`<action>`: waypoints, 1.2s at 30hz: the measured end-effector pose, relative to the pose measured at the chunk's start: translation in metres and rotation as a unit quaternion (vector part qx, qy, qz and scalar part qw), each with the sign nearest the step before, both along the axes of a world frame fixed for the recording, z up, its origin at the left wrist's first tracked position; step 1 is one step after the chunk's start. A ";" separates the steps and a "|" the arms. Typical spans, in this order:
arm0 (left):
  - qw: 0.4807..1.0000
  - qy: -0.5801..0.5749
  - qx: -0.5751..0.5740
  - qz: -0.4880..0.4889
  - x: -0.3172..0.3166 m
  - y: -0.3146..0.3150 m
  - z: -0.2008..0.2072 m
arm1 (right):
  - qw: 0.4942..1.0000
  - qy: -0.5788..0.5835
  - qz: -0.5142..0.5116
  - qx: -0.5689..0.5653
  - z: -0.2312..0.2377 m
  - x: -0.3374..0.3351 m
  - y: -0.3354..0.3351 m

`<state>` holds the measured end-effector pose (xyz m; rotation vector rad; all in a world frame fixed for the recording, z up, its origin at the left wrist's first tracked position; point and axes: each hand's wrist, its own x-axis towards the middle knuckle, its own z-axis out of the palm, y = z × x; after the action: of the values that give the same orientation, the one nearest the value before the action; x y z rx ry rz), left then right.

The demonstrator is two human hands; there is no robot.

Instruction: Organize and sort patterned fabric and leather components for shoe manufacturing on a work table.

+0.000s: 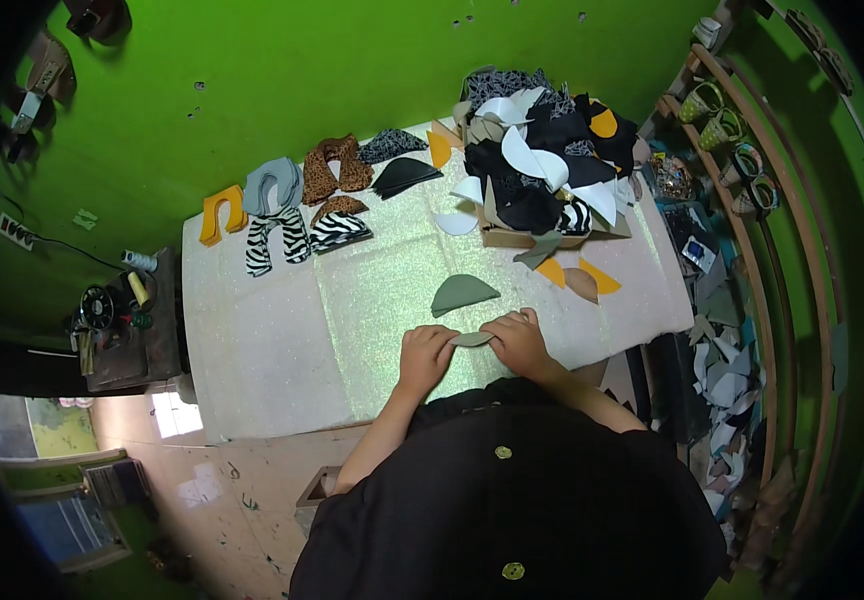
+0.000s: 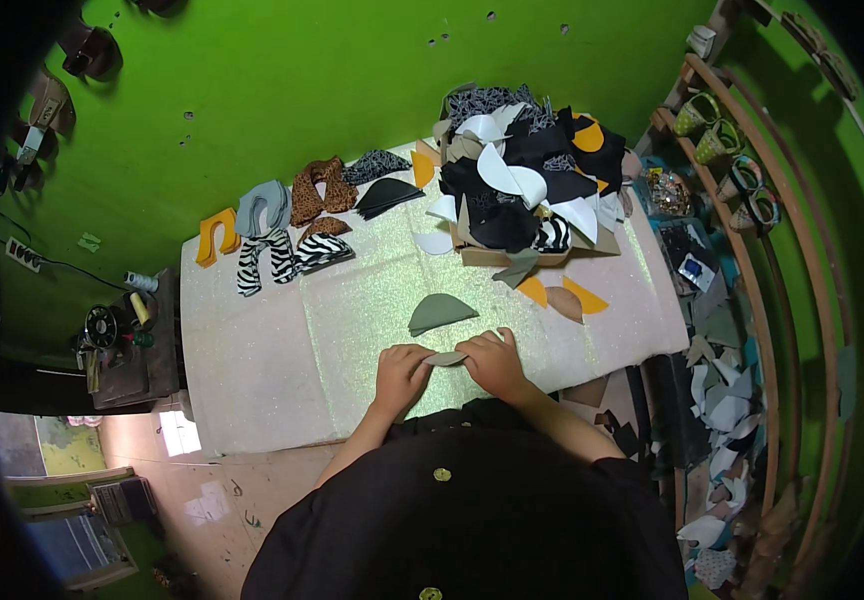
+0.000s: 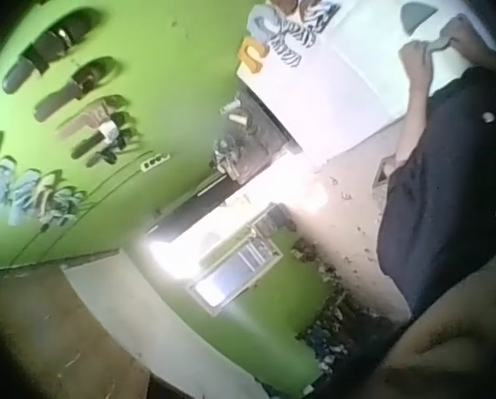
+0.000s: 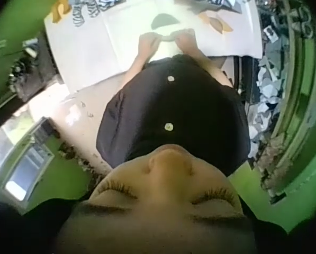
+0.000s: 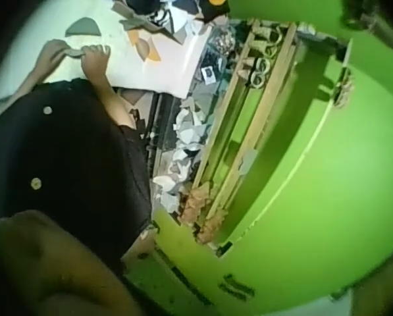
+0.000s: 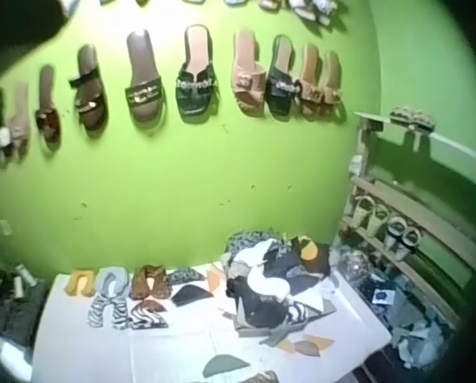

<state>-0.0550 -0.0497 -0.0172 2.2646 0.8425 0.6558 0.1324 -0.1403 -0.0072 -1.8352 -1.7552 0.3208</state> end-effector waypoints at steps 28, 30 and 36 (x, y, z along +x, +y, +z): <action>0.994 0.000 -0.037 0.105 0.026 -0.003 -0.020 | 0.979 0.026 -0.197 -0.042 -0.033 -0.013 0.004; 0.990 -0.022 -0.063 0.127 0.027 0.014 -0.005 | 0.968 0.088 -0.234 -0.030 -0.024 -0.003 0.019; 0.979 0.013 -0.145 0.141 0.032 0.045 -0.001 | 0.966 0.046 -0.241 -0.081 -0.018 0.010 0.049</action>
<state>-0.0227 -0.0048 -0.0185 1.9136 1.2037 0.5845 0.1429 -0.0909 -0.0249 -2.2500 -1.1956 0.3540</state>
